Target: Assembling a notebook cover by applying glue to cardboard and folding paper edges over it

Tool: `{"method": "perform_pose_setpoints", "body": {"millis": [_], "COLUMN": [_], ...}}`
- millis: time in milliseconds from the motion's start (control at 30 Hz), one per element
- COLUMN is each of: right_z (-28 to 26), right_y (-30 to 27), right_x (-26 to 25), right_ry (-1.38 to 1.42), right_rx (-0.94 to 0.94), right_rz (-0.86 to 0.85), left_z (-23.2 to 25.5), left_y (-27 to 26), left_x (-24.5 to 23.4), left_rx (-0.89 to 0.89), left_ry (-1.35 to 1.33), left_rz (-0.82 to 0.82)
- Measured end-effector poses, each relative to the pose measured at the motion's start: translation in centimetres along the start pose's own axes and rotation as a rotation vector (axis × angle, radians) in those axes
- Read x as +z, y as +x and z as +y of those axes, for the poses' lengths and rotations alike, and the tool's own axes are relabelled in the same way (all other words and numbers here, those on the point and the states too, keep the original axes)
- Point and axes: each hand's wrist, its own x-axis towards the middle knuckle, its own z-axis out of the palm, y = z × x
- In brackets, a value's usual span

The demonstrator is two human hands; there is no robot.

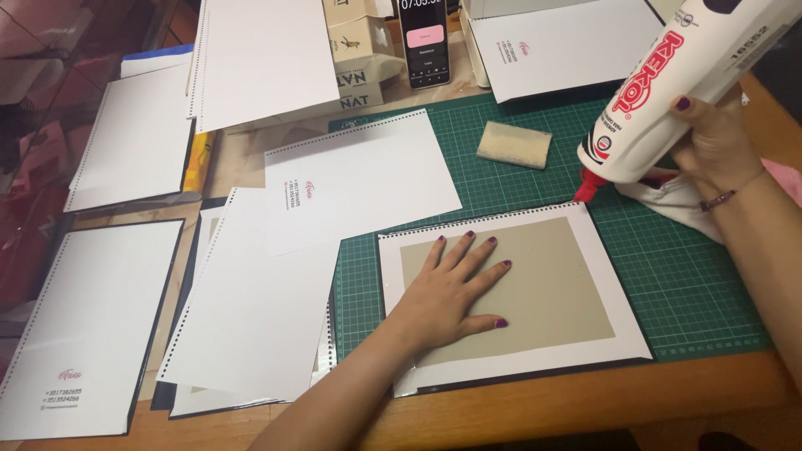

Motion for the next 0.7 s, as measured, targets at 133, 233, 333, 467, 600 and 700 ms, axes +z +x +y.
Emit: {"method": "perform_pose_setpoints", "body": {"millis": [133, 233, 333, 467, 600, 700], "right_z": [0.1, -0.1, -1.2, -1.2, 0.7, 4.2], "right_y": [0.3, 0.4, 0.4, 1.4, 1.2, 0.7], "right_x": [-0.7, -1.2, -0.1, 3.1, 8.5, 12.7], "right_ry": [-0.034, -0.082, -0.167, 0.149, 0.494, 0.553], "right_rx": [-0.002, -0.060, -0.094, -0.071, 0.104, 0.187], "right_rz": [0.000, -0.027, -0.070, -0.096, 0.014, 0.101], "left_z": [0.0, 0.0, 0.0, 0.0, -0.3, -0.4], "left_y": [0.0, 0.0, 0.0, 0.0, 0.0, -0.1], "left_x": [0.0, -0.1, -0.1, 0.0, 0.6, 1.0], "left_rx": [-0.003, -0.003, -0.010, -0.009, 0.009, 0.015], "left_ry": [0.002, -0.007, -0.026, -0.025, -0.026, -0.030], "left_rz": [-0.001, -0.001, -0.012, -0.014, 0.009, 0.029]}}
